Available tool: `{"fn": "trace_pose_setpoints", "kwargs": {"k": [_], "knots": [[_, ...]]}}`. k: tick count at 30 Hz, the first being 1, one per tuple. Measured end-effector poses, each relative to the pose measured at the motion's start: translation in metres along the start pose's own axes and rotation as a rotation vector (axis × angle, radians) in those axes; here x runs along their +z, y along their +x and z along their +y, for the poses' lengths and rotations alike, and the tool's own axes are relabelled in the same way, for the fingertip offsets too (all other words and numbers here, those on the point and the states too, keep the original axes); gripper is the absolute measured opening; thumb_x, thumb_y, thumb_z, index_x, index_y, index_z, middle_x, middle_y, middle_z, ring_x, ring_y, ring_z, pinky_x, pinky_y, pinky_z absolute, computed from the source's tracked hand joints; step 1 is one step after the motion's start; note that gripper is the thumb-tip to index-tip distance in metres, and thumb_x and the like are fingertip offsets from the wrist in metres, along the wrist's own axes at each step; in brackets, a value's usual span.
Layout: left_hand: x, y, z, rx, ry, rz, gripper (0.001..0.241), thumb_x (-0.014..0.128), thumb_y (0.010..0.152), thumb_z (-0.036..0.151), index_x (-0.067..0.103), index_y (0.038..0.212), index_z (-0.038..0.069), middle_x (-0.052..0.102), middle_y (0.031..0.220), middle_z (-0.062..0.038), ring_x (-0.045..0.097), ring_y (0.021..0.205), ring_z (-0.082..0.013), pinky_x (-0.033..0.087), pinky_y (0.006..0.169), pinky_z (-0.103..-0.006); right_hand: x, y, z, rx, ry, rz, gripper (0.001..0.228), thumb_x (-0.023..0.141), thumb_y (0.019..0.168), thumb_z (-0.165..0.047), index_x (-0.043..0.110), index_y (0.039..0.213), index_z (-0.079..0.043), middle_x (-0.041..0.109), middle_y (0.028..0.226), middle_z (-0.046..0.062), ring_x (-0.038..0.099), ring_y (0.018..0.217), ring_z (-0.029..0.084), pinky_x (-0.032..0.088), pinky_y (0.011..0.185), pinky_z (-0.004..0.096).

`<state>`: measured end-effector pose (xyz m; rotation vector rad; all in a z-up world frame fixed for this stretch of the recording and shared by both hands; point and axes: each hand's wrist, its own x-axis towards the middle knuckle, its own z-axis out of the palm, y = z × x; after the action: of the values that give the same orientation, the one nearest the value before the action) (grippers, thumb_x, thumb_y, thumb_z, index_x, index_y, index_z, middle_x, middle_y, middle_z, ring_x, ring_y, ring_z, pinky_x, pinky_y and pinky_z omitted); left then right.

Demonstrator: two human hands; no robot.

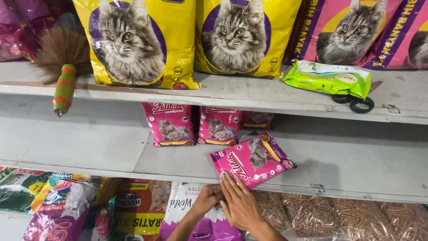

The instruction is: Cleaning and wiping down small bags of cat food on a retail shelf using a cloth.

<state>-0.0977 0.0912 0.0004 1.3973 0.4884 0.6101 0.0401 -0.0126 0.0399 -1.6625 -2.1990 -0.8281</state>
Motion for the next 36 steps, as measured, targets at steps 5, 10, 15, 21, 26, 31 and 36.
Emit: {"fn": "trace_pose_setpoints", "kwargs": {"k": [5,10,15,21,26,31,36], "knots": [[-0.005,0.000,-0.017,0.036,0.019,0.065,0.025,0.040,0.072,-0.017,0.059,0.070,-0.001,0.053,0.056,-0.008,0.045,0.048,-0.0146,0.040,0.045,-0.0268,0.035,0.024,-0.001,0.061,0.103,-0.305,0.070,0.008,0.105,-0.047,0.022,0.155,0.001,0.025,0.162,0.019,0.018,0.154,0.028,-0.007,0.127,0.048],[-0.004,0.001,-0.028,-0.027,0.030,0.156,0.023,0.049,0.083,-0.007,0.056,0.064,0.003,0.054,0.054,-0.005,0.045,0.048,-0.0117,0.037,0.044,-0.0274,0.031,0.062,0.003,0.066,0.120,-0.555,0.075,0.008,0.101,-0.046,0.016,0.156,0.003,0.018,0.165,0.020,0.011,0.155,0.030,-0.011,0.125,0.052],[0.009,-0.007,0.012,-0.317,-0.173,0.224,0.026,0.066,0.086,-0.005,0.072,0.112,-0.009,0.079,0.101,-0.025,0.079,0.083,-0.0304,0.069,0.077,-0.0378,0.047,0.100,0.006,0.091,0.106,-0.548,0.074,0.016,0.099,-0.042,0.018,0.156,0.005,0.023,0.163,0.023,0.020,0.153,0.031,-0.009,0.126,0.053],[0.014,0.000,-0.002,-0.305,-0.233,0.271,0.018,0.057,0.089,-0.009,0.075,0.089,-0.011,0.076,0.082,-0.023,0.078,0.077,-0.0278,0.069,0.079,-0.0361,0.045,0.107,0.013,0.083,0.115,-0.599,0.075,0.007,0.099,-0.044,0.014,0.157,0.004,0.020,0.164,0.022,0.017,0.155,0.032,-0.012,0.125,0.056],[0.011,-0.003,-0.001,-0.135,-0.151,0.205,0.026,0.044,0.074,-0.013,0.069,0.076,-0.006,0.057,0.063,-0.012,0.049,0.056,-0.0174,0.044,0.055,-0.0293,-0.007,0.045,0.012,-0.004,0.158,-0.502,0.072,0.014,0.101,-0.043,0.017,0.155,0.005,0.022,0.163,0.020,0.019,0.153,0.030,-0.011,0.125,0.051],[0.021,-0.009,0.020,-0.266,-0.193,0.194,0.020,0.056,0.093,-0.006,0.075,0.098,-0.006,0.078,0.089,-0.019,0.076,0.075,-0.0241,0.066,0.073,-0.0317,-0.004,-0.009,0.020,-0.145,0.047,-0.185,0.070,0.030,0.101,-0.044,0.026,0.156,0.001,0.029,0.161,0.018,0.020,0.153,0.027,-0.001,0.128,0.047],[0.018,-0.004,-0.003,-0.116,0.016,0.257,0.023,0.055,0.094,-0.005,0.070,0.077,-0.002,0.077,0.073,-0.016,0.078,0.065,-0.0235,0.073,0.067,-0.0357,0.033,0.031,0.029,-0.090,0.030,-0.244,0.068,0.023,0.102,-0.043,0.022,0.157,-0.002,0.024,0.164,0.017,0.018,0.154,0.027,-0.002,0.128,0.049]]}}
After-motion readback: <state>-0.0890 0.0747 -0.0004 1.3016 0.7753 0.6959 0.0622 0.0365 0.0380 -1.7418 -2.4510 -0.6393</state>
